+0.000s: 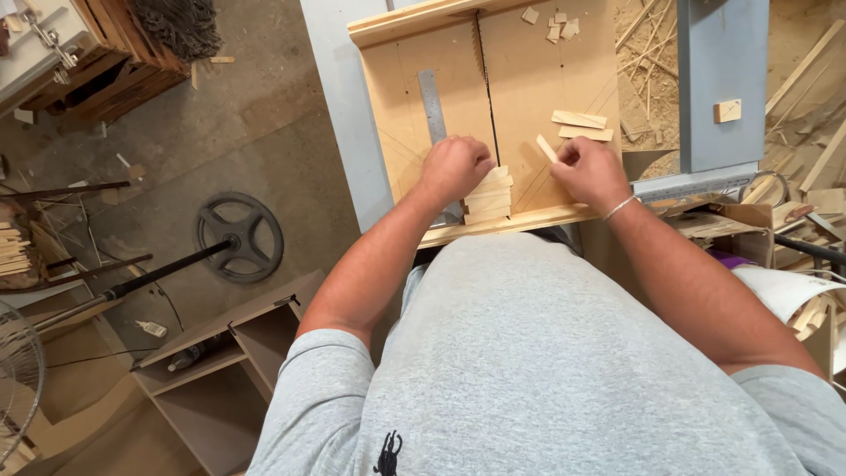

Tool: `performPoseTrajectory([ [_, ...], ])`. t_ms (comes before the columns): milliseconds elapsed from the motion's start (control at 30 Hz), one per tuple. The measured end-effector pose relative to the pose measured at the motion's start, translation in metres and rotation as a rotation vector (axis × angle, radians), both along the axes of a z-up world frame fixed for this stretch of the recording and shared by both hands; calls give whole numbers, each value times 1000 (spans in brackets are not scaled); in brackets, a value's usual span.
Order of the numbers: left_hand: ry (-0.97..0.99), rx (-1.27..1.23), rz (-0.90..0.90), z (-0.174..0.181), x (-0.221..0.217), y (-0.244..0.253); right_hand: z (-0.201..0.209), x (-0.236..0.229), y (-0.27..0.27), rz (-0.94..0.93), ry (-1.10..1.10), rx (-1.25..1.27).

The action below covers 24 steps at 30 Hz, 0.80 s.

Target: Cutting small wooden slats on a table saw and arranging them on a circular board

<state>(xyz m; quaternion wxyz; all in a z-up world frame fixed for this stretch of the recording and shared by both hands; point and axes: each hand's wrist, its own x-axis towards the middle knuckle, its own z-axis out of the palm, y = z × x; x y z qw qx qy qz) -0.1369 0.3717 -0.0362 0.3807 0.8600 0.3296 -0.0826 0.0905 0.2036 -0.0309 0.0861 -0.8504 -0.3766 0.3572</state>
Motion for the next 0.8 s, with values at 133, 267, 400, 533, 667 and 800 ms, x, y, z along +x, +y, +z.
performPoseTrajectory([
  [133, -41, -341, 190, 45, 14, -16, 26, -41, 21, -391, 587, 206],
  [267, -322, -717, 486, 24, 22, -21, 24, -52, 28, -339, 804, 349],
  [400, -304, -551, 364, 22, 5, 0, 57, -30, 22, -3, 310, 417],
  [533, 31, -206, 221, 23, 11, 18, -1, 35, -1, 282, -459, 467],
  [667, 21, -20, -30, -24, 17, 21, -8, 51, -7, 372, -547, 299],
  [800, 45, 64, -105, -30, 20, 16, 1, 50, -8, 378, -480, 250],
])
